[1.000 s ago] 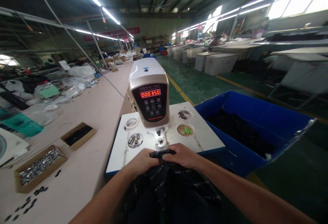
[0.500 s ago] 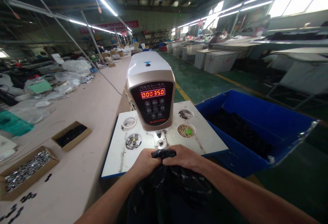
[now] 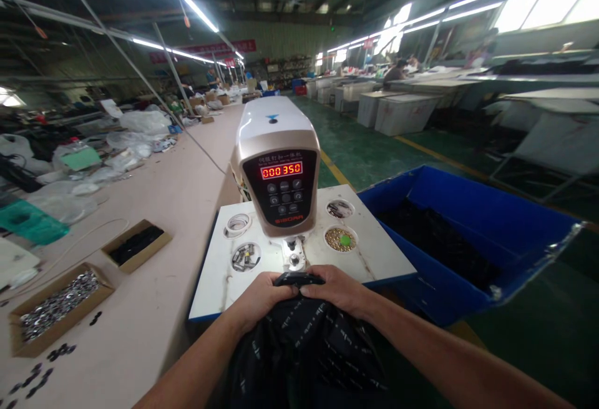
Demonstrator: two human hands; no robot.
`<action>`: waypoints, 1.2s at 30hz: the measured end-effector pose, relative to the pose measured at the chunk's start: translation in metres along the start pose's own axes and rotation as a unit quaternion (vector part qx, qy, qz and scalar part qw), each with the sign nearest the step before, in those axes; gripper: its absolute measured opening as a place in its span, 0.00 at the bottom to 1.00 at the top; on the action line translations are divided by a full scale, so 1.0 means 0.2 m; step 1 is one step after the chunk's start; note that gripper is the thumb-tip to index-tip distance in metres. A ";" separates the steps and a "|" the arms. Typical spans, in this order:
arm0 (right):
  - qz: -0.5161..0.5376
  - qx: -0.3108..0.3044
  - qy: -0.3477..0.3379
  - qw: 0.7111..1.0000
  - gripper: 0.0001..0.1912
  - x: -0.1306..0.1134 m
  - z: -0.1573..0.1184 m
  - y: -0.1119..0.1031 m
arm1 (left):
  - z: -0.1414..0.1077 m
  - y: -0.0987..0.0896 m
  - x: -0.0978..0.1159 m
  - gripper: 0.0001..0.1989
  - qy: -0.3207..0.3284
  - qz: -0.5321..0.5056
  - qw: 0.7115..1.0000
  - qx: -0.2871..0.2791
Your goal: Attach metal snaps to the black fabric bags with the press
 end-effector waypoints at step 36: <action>-0.343 0.193 0.003 0.919 0.14 -0.03 0.33 -0.20 | 0.32 -0.16 0.03 0.18 -0.005 -0.097 0.988 0.121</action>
Point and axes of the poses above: each hand's wrist, its own z-axis towards the middle knuckle, its own y-axis out of the palm, x = y × z, the point moved 7 cm from there along z, towards the middle knuckle, and after that the axes turned 15 degrees about -z, right-handed, at the moved point
